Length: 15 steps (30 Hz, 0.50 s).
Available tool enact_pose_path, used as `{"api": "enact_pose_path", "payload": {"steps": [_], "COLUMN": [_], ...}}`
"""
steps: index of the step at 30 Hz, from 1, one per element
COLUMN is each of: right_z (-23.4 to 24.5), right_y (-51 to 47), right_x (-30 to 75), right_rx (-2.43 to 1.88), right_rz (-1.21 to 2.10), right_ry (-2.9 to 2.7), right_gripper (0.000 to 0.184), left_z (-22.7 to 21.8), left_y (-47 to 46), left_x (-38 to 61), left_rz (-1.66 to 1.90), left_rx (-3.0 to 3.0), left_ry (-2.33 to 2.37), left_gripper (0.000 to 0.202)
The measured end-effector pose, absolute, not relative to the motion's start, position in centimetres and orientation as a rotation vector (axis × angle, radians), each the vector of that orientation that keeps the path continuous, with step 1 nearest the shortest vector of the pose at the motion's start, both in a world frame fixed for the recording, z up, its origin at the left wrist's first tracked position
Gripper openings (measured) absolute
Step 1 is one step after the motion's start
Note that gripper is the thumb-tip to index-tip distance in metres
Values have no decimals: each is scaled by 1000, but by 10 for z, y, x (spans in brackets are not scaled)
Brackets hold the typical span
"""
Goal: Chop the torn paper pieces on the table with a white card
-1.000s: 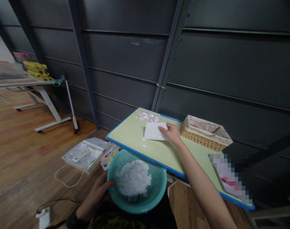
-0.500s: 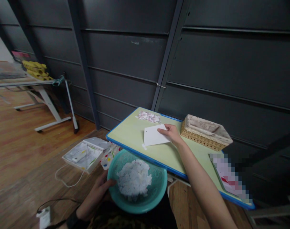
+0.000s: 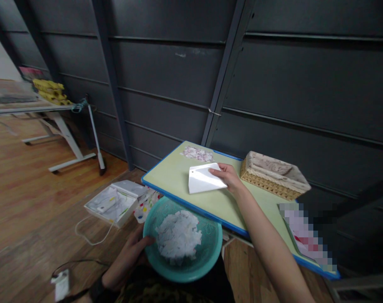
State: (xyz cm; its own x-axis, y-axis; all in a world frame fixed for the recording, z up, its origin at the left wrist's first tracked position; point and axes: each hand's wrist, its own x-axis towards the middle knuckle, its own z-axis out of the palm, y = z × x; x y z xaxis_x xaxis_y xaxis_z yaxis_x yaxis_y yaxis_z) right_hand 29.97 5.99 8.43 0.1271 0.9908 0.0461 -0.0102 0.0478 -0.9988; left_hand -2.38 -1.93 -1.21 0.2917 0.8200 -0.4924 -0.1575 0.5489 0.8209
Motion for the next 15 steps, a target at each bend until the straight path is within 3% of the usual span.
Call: {"api": "enact_pose_path", "payload": {"steps": [5,9,15], "right_z": [84,81,78], "right_y": [70,73,71], "right_x": [329,351,348], "right_rx": [-1181,-1367,-1639], "right_rz": [623,224,46], "right_ry": [-819,-887,-1176], "right_gripper": [41,34,28], "left_z": [-8,2,-9], "left_y": [-20,-23,-19], "left_x": [-22,-20,-22], "left_rz": [775,801,865], "left_rx": [759,753,778], "left_ry": [1076,1085,1120], "left_gripper": [85,74,65]}}
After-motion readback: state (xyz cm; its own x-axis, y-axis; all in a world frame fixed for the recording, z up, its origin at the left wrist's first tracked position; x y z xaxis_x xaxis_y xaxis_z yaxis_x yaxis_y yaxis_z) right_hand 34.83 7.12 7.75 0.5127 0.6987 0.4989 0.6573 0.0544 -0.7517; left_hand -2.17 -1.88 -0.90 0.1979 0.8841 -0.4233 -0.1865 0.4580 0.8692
